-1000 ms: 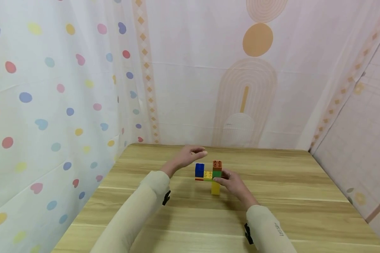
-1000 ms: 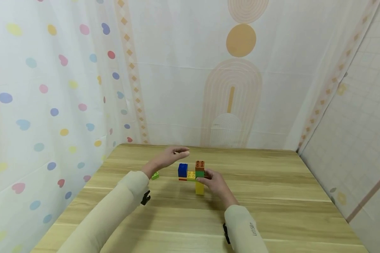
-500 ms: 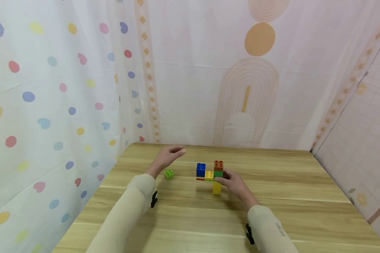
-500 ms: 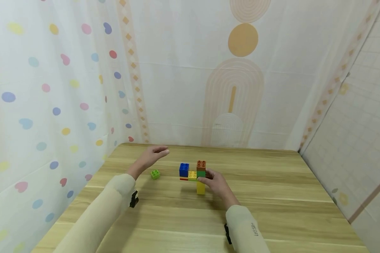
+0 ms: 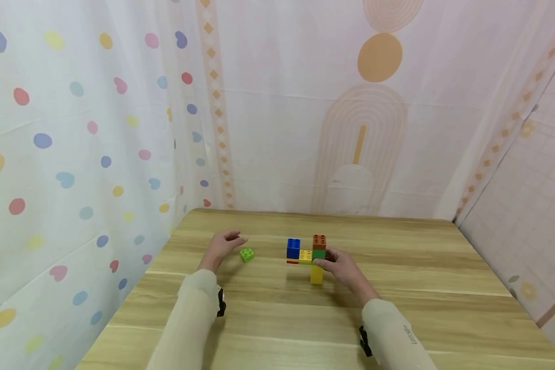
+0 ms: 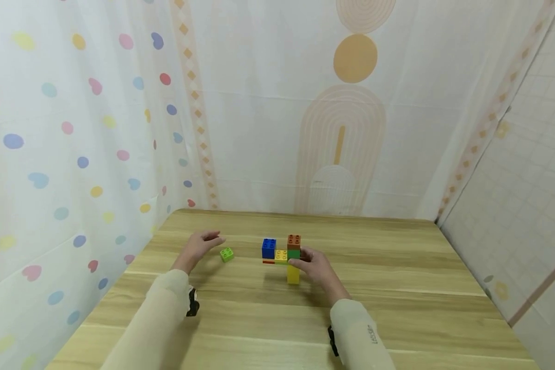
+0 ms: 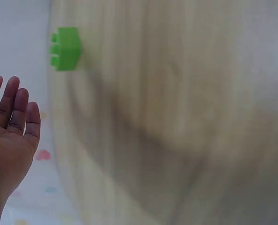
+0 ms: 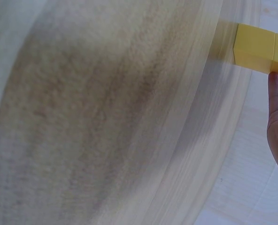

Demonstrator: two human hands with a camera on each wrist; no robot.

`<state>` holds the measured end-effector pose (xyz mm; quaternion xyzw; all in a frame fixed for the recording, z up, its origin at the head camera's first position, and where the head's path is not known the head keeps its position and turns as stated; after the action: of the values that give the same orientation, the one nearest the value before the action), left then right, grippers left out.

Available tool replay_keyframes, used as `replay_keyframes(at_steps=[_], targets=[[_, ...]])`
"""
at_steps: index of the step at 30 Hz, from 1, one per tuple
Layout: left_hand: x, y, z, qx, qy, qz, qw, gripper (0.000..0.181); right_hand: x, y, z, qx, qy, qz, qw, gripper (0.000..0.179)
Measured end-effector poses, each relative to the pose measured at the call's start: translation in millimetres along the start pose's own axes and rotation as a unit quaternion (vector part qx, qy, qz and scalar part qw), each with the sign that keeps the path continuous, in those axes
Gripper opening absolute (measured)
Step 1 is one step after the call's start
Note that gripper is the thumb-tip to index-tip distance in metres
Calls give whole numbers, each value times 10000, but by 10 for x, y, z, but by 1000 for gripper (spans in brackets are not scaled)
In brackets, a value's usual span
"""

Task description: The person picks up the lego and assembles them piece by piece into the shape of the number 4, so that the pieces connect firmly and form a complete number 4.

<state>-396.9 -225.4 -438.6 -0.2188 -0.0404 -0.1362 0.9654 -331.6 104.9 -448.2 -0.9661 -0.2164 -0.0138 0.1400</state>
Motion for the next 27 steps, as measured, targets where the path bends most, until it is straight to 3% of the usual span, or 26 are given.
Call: replay_keyframes(at_steps=[4, 8, 13, 19, 27], targets=[[49, 3, -166, -172, -208, 84, 9996, 56, -2, -9, 14, -28, 20, 12, 10000, 34], [73, 73, -270, -529, -419, -88, 9977, 54, 4, -21, 17, -23, 9, 36, 10000, 35], [57, 148, -408, -531, -602, -222, 9965, 53, 2, -11, 12, 11, 4, -38, 10000, 37], [-5, 160, -498, -358, -541, -109, 9978, 51, 2, -6, 13, 26, 51, -22, 10000, 37], [-26, 198, -496, -399, -435, 100, 9982, 47, -4, 23, 19, 24, 29, -76, 10000, 39]])
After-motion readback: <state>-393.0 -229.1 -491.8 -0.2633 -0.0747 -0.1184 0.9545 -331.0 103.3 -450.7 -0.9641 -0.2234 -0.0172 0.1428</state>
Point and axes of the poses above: each hand's wrist, its own x-axis away from the middle knuckle, its own y-axis out of the palm, z = x × y, the point moved 9 cm from there along -x, towards the middle knuckle, and after that the axes turned 14 degrees about -z, right-handed, at the moved point
